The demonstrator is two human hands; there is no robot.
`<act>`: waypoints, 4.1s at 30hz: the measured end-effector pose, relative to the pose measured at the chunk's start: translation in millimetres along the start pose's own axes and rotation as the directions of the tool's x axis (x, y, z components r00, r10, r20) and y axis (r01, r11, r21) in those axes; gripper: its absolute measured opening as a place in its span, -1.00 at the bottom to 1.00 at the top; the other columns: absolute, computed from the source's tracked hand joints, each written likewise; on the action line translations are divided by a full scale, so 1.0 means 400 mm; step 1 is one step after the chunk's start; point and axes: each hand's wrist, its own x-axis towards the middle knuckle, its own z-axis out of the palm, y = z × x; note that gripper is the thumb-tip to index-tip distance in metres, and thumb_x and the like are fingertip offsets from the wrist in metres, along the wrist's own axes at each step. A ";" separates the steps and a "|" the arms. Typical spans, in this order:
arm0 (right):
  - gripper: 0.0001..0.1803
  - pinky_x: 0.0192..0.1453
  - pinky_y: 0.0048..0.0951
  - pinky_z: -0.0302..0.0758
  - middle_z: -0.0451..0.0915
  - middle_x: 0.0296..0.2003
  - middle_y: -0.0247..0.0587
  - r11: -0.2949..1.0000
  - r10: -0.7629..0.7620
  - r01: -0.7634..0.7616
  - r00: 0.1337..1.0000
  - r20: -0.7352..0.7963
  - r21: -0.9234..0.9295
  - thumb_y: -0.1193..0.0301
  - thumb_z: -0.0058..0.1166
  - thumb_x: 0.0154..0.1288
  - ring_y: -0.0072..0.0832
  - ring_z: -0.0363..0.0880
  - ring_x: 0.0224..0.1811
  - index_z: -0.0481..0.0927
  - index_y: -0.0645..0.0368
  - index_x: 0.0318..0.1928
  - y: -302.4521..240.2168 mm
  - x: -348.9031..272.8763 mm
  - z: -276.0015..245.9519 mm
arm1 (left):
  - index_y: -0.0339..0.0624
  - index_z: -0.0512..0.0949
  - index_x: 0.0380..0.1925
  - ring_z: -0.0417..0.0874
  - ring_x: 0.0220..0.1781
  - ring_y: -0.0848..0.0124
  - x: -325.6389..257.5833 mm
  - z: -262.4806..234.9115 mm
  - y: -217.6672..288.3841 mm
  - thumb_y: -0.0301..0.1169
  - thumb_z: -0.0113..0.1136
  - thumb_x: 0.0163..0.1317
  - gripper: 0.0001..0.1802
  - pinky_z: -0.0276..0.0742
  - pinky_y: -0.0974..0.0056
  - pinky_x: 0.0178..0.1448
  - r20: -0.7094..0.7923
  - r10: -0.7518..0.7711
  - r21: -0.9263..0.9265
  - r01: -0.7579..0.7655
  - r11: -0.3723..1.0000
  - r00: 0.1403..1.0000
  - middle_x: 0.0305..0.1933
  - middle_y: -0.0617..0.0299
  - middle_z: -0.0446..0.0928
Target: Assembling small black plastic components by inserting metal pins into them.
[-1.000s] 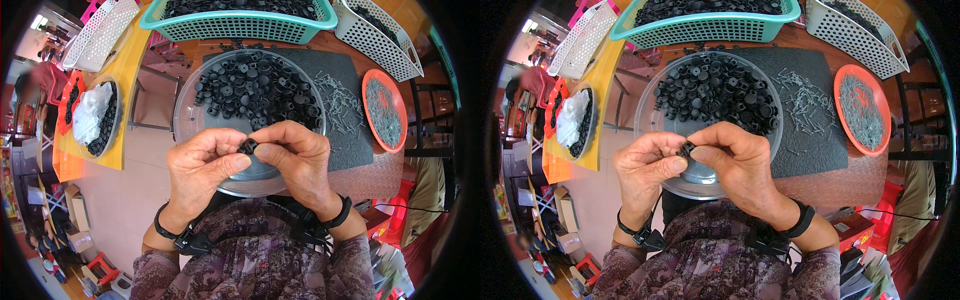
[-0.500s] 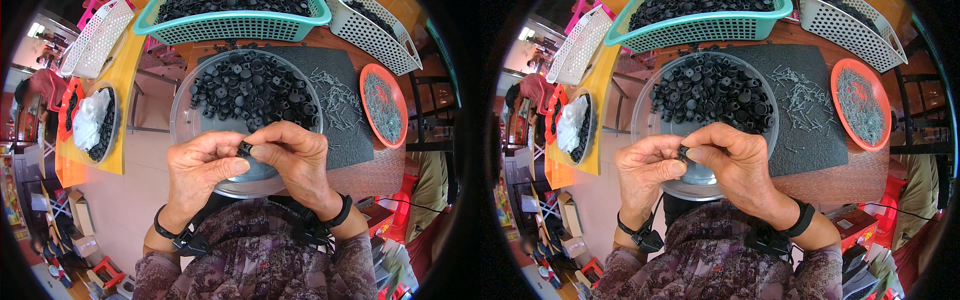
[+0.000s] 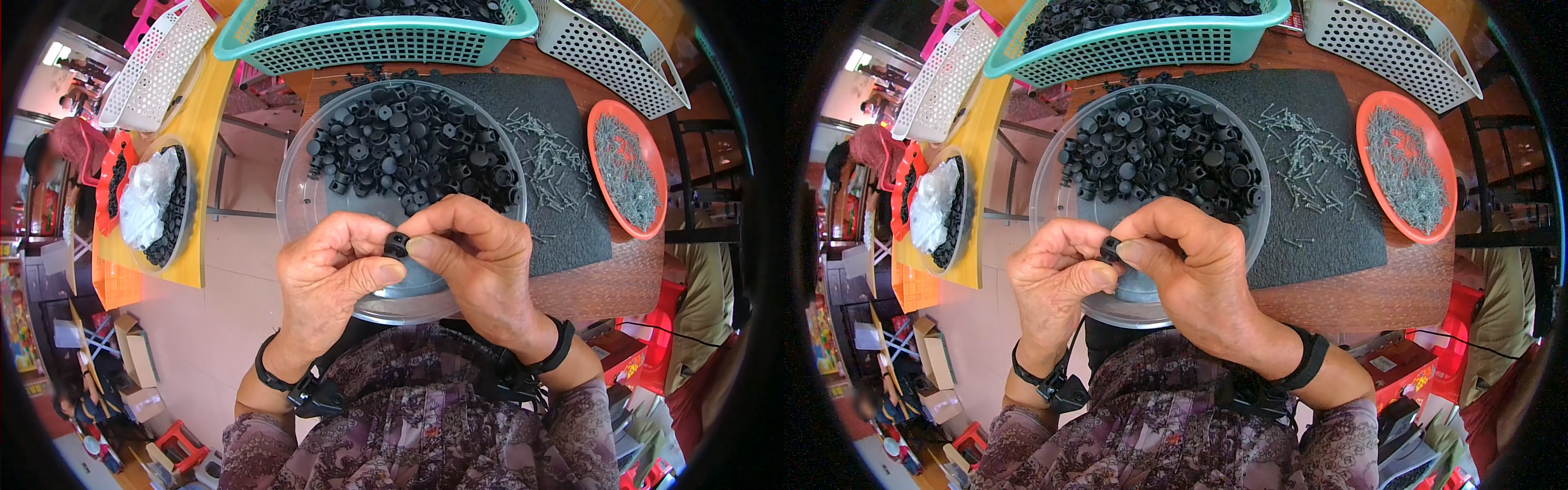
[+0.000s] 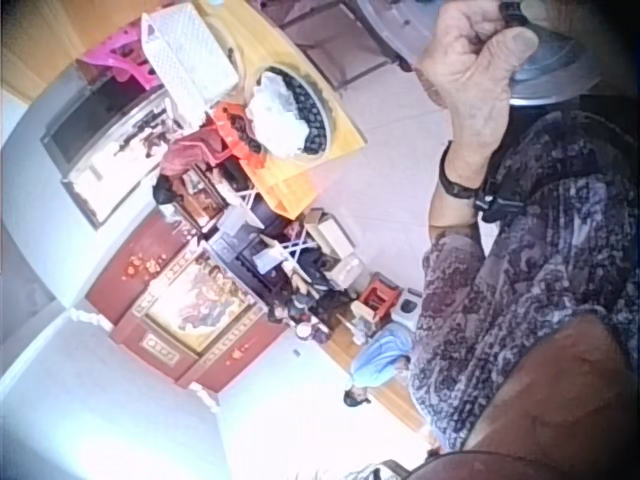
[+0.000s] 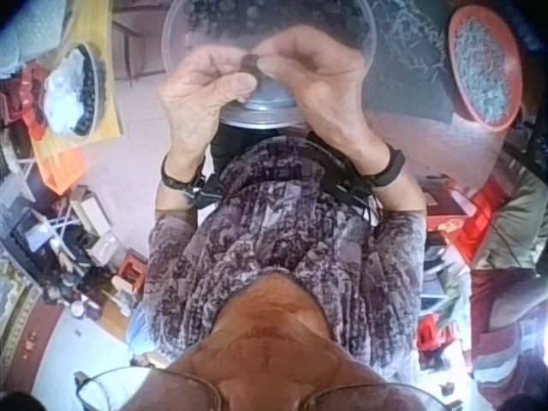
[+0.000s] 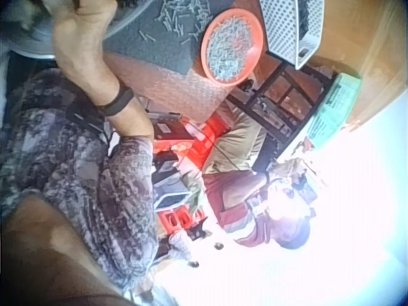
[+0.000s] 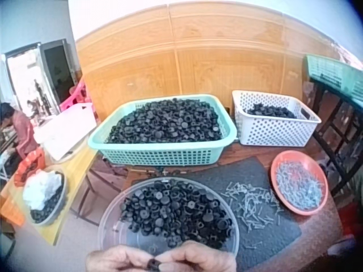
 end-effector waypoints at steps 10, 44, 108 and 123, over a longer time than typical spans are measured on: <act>-0.89 -0.32 -0.61 0.42 0.52 -0.46 -0.31 0.984 -0.078 0.078 0.997 0.008 -0.162 0.73 0.06 0.11 -0.68 0.46 -0.38 0.52 0.30 -0.36 0.006 0.005 0.000 | -0.35 0.49 -0.30 0.48 -0.39 0.65 0.011 -0.003 0.005 -0.48 0.32 0.07 -0.76 0.40 0.56 -0.32 0.052 0.011 0.076 -0.014 0.997 0.999 -0.40 0.31 0.53; -0.86 -0.44 -0.65 0.36 0.50 -0.49 -0.40 0.975 0.178 -0.185 0.982 0.065 0.123 0.50 0.17 0.14 -0.77 0.40 -0.48 0.49 0.30 -0.36 -0.040 0.002 -0.038 | -0.30 0.50 -0.36 0.48 -0.54 0.41 0.015 0.040 0.023 -0.47 0.42 -0.12 -0.68 0.39 0.38 -0.48 0.214 0.374 0.695 -0.410 0.591 0.902 -0.51 0.19 0.45; -0.89 -0.27 -0.66 0.45 0.56 -0.38 -0.31 0.954 0.244 -0.248 0.969 0.045 0.167 0.63 0.08 0.17 -0.71 0.49 -0.34 0.49 0.34 -0.25 -0.018 -0.011 -0.024 | -0.34 0.57 -0.33 0.47 -0.40 0.50 -0.007 0.019 0.029 -0.64 0.32 -0.08 -0.76 0.39 0.44 -0.33 0.096 0.312 0.600 -0.305 0.739 0.945 -0.41 0.24 0.46; -0.95 -0.32 -0.71 0.34 0.48 -0.41 -0.46 0.934 0.215 -0.224 0.975 0.063 0.279 0.56 0.09 0.21 -0.79 0.36 -0.37 0.51 0.25 -0.31 -0.001 -0.012 0.012 | -0.32 0.59 -0.30 0.49 -0.24 0.39 -0.017 0.020 0.016 -0.53 0.29 -0.01 -0.78 0.39 0.37 -0.14 -0.006 0.390 0.556 -0.321 0.767 0.921 -0.27 0.14 0.50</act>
